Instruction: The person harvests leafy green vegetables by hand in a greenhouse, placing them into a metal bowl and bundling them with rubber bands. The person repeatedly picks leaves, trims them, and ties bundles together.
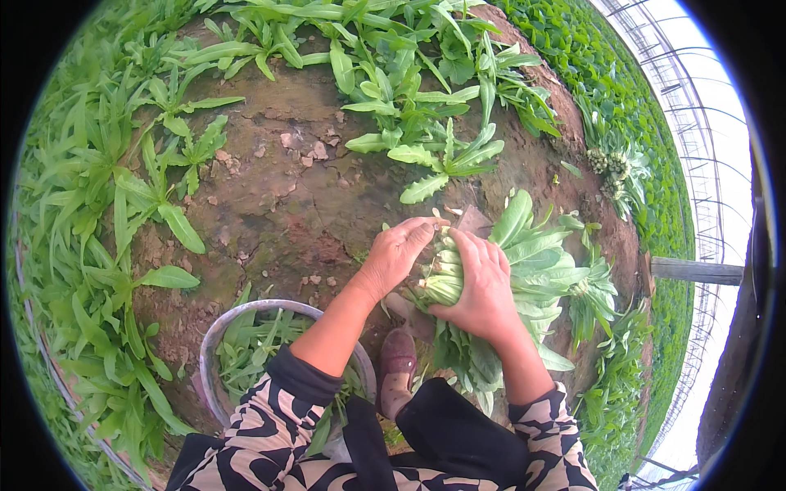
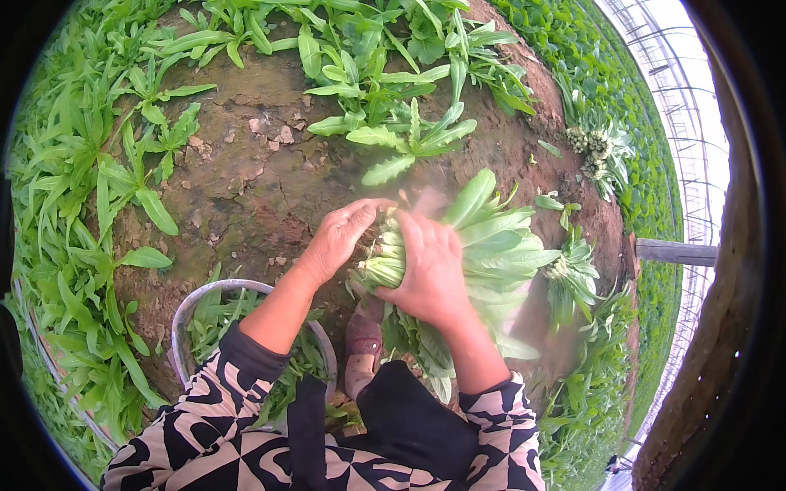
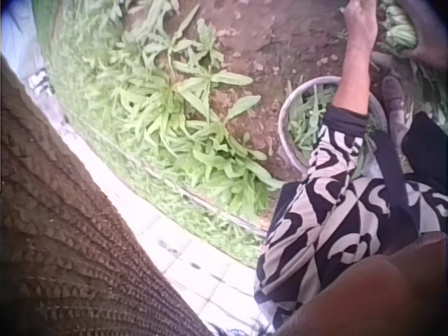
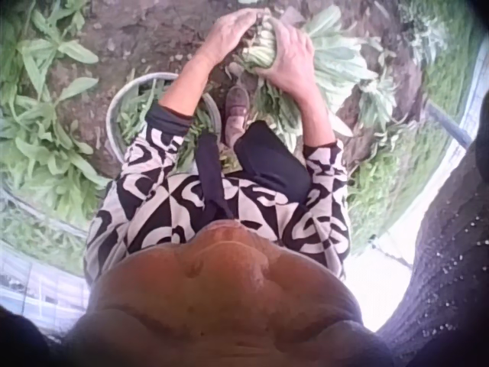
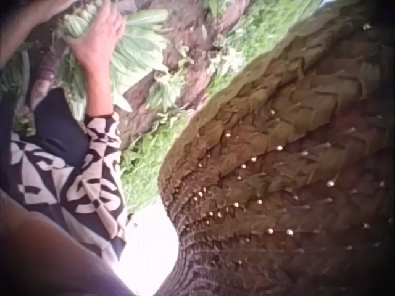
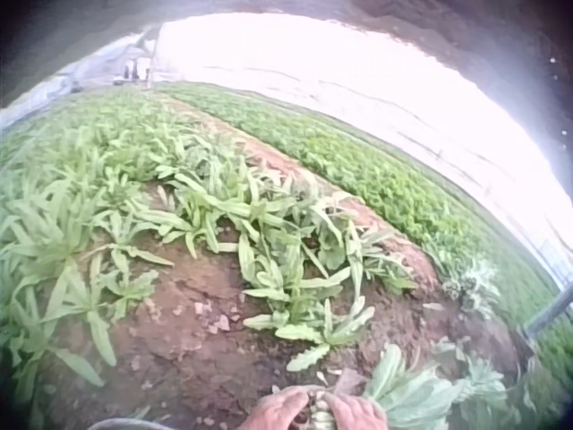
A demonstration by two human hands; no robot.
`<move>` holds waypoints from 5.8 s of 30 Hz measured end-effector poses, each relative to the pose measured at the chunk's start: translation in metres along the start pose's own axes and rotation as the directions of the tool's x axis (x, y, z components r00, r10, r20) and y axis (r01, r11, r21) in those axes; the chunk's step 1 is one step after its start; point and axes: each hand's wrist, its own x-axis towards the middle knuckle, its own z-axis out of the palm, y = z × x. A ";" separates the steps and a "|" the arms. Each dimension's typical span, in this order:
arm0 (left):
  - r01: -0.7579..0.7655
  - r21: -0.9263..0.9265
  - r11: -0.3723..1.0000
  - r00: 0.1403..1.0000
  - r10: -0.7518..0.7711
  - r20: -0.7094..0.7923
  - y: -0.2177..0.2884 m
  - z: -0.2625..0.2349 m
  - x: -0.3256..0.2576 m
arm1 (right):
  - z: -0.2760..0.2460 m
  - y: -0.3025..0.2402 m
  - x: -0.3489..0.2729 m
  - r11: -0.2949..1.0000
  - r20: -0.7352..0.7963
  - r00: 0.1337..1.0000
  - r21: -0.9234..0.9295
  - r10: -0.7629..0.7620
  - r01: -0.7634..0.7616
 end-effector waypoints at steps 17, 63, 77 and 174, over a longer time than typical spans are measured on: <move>0.421 0.021 0.907 0.904 -0.417 -0.092 -0.035 0.024 -0.098 | 0.004 0.015 0.011 0.999 0.025 0.999 0.024 -0.028 0.027; 0.952 -0.205 0.227 -0.060 -0.519 -0.853 -0.259 -0.112 -0.768 | 0.031 -0.030 -0.047 0.985 -0.193 0.976 -0.157 -0.106 0.076; 0.898 -0.225 0.378 -0.098 -0.328 -0.940 -0.121 -0.086 -0.724 | 0.037 0.005 -0.045 0.976 -0.187 0.975 -0.204 -0.117 0.078; 0.893 0.387 0.230 0.383 0.062 -0.922 0.140 -0.249 -0.563 | 0.018 -0.022 -0.060 0.992 -0.282 0.952 -0.024 -0.123 0.121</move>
